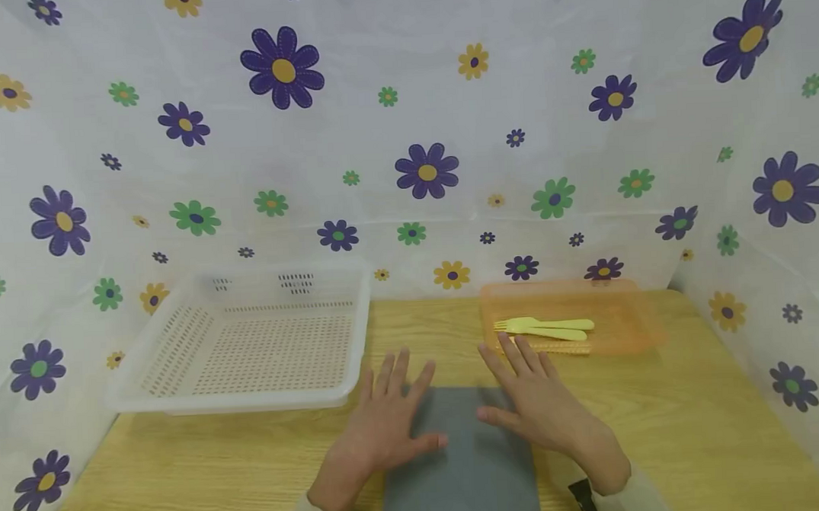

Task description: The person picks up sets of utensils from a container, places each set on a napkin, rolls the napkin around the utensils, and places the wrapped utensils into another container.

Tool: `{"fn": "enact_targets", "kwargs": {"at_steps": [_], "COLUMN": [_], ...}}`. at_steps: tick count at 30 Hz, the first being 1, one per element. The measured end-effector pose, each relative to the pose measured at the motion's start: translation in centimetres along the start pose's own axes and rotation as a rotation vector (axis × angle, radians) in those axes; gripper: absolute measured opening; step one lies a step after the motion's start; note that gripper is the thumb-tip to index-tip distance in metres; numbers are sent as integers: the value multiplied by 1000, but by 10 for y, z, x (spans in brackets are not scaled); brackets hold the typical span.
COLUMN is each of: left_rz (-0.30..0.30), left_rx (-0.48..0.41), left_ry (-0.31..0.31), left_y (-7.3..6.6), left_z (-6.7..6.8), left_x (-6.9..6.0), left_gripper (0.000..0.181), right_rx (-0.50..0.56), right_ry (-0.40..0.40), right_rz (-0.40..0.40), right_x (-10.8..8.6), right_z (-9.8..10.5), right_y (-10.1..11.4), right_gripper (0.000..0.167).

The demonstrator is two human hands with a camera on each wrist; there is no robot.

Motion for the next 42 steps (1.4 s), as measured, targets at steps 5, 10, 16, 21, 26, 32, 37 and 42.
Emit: {"fn": "enact_targets", "kwargs": {"at_steps": [5, 10, 16, 21, 26, 32, 37, 42], "left_rz": [-26, -33, -29, -33, -23, -5, -3, -6], "left_rx": [-6, -4, -8, -12, -12, -11, -6, -10], "left_ry": [20, 58, 120, 154, 211, 249, 244, 255], "left_y": [-3, -5, -7, -10, -11, -10, -9, -7], "left_z": [-4, -6, -9, -11, -15, -17, -17, -18], "left_x": [-3, -5, -8, -10, -11, -12, -12, -12], "left_gripper": [102, 102, 96, 91, 84, 77, 76, 76], "right_rx": [-11, 45, 84, 70, 37, -21, -48, -73], "right_ry": [25, 69, 151, 196, 256, 322, 318, 309], "right_rz": [8, 15, 8, 35, 28, -1, 17, 29], "right_x": [-1, -3, -7, -10, -15, -20, -20, -20], "right_z": [-3, -8, -14, -19, -28, -40, -44, -44], "right_y": [1, 5, 12, 19, 22, 21, 22, 24], "right_gripper": [87, 82, 78, 75, 74, 75, 75, 74]}}
Point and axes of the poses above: each hand's wrist, its own x-axis towards the middle knuckle, its own z-axis out of the back of the hand, y = z × x, the point moved 8 cm from there along x, towards the middle knuckle, and after that the axes turned 15 degrees about -y, right-handed, at the moved point
